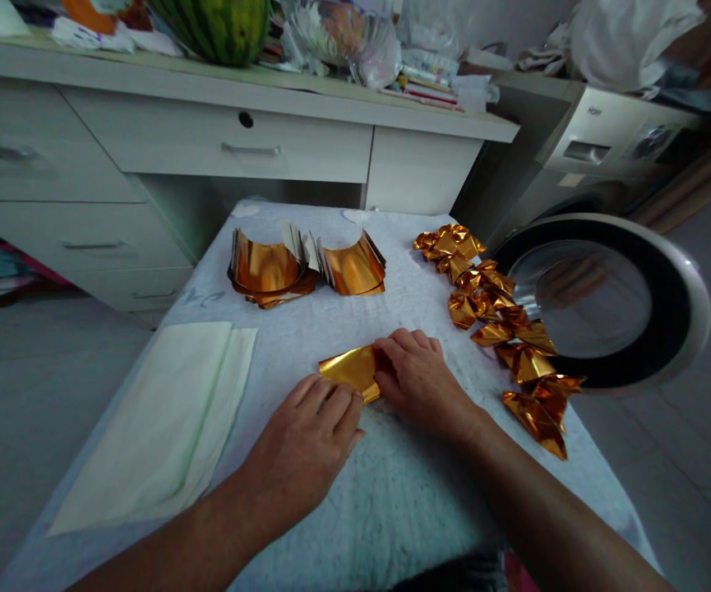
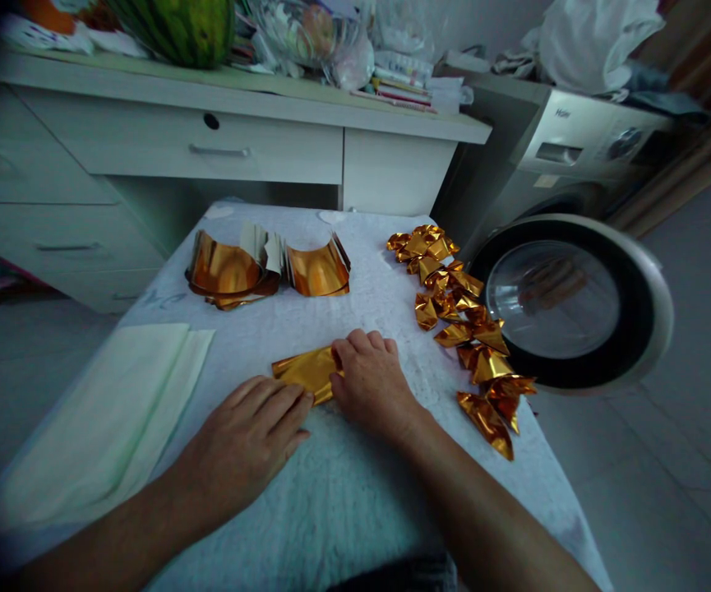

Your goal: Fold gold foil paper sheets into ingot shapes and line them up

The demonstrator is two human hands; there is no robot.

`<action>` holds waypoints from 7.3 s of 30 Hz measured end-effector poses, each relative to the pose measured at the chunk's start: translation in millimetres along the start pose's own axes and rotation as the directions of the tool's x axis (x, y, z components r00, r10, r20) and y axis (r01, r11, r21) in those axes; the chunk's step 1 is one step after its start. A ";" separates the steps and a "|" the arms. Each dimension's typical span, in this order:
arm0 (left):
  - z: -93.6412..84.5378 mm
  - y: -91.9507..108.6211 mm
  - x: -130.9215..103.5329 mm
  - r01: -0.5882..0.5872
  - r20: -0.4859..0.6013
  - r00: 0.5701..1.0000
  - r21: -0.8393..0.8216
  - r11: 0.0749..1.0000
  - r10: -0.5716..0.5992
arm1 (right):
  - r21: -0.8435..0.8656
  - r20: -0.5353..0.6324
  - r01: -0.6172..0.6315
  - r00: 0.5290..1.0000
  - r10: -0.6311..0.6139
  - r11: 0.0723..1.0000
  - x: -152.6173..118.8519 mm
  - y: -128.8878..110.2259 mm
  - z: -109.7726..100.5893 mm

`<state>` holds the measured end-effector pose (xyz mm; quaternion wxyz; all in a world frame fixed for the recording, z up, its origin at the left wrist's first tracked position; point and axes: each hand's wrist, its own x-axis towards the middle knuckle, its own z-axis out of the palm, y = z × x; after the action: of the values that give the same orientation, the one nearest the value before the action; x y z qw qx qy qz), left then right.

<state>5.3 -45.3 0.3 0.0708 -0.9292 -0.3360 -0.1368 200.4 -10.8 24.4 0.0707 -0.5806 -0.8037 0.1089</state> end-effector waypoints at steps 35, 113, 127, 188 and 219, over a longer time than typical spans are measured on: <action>-3.5 6.4 -27.4 -0.083 -0.218 0.968 0.172 0.982 0.120 | 0.204 0.198 0.065 0.975 -0.106 0.977 0.1 23.9 -16.0; -5.2 -30.8 10.9 0.492 0.288 0.863 -0.285 0.823 -0.416 | 0.278 0.105 0.016 0.993 -0.047 0.961 2.7 18.8 -8.5; -8.5 -35.6 12.9 0.495 0.343 0.842 -0.181 0.850 -0.417 | 0.210 0.123 -0.073 0.991 0.048 0.975 3.7 16.1 -7.9; -2.8 -24.3 14.5 0.321 0.137 0.944 -0.163 0.933 -0.301 | 0.167 0.056 -0.064 0.997 0.055 0.984 4.7 10.7 -3.7; -1.5 11.5 -7.5 0.149 0.248 0.950 0.168 0.975 -0.188 | -0.197 0.042 0.202 0.979 -0.198 0.959 -44.6 -26.8 5.0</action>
<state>6.9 -58.9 -1.0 0.0818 -0.8991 -0.4299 0.0071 188.6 -61.6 27.0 0.0138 -0.4995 -0.8658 0.0258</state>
